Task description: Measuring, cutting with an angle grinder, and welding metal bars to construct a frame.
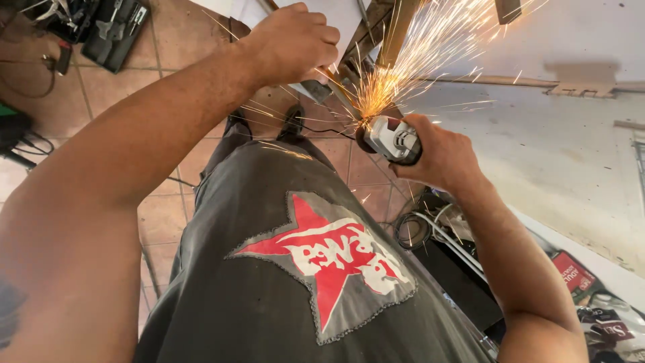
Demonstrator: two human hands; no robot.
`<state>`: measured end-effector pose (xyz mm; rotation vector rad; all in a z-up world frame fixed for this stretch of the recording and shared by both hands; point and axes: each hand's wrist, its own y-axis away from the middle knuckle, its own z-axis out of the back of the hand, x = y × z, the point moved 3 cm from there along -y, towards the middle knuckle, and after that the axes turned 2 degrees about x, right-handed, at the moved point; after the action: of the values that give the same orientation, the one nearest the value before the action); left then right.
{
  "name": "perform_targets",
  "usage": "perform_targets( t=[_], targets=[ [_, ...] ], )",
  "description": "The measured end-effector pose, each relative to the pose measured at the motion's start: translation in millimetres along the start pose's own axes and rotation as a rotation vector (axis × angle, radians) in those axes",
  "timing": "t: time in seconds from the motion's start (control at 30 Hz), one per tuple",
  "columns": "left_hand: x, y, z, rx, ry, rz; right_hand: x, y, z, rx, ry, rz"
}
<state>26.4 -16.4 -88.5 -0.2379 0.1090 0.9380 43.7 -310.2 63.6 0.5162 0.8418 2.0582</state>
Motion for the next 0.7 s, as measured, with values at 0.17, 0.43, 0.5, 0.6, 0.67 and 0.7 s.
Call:
perform_targets(
  t=[0.17,0.43,0.5,0.6,0.67,0.7],
  targets=[
    [0.0,-1.7,3.6,0.084,0.031,0.030,-5.1,-4.5,-8.1,-0.039,0.015,0.076],
    [2.6,-5.9,7.7,0.071,0.053,0.007,-2.8,-0.1,13.7,0.000,0.057,0.039],
    [1.0,-9.0,6.8,0.107,0.081,0.017,-1.5,3.4,16.6,0.026,0.037,0.045],
    [-0.6,-5.5,12.1,0.122,0.093,0.021,3.4,0.3,19.8,0.023,-0.012,0.001],
    [1.4,-8.8,6.8,0.138,0.086,0.012,10.5,0.6,26.1,0.107,-0.019,-0.031],
    [1.3,-10.9,8.9,0.136,0.086,0.006,9.2,-0.1,24.8,0.105,-0.021,-0.036]
  ],
)
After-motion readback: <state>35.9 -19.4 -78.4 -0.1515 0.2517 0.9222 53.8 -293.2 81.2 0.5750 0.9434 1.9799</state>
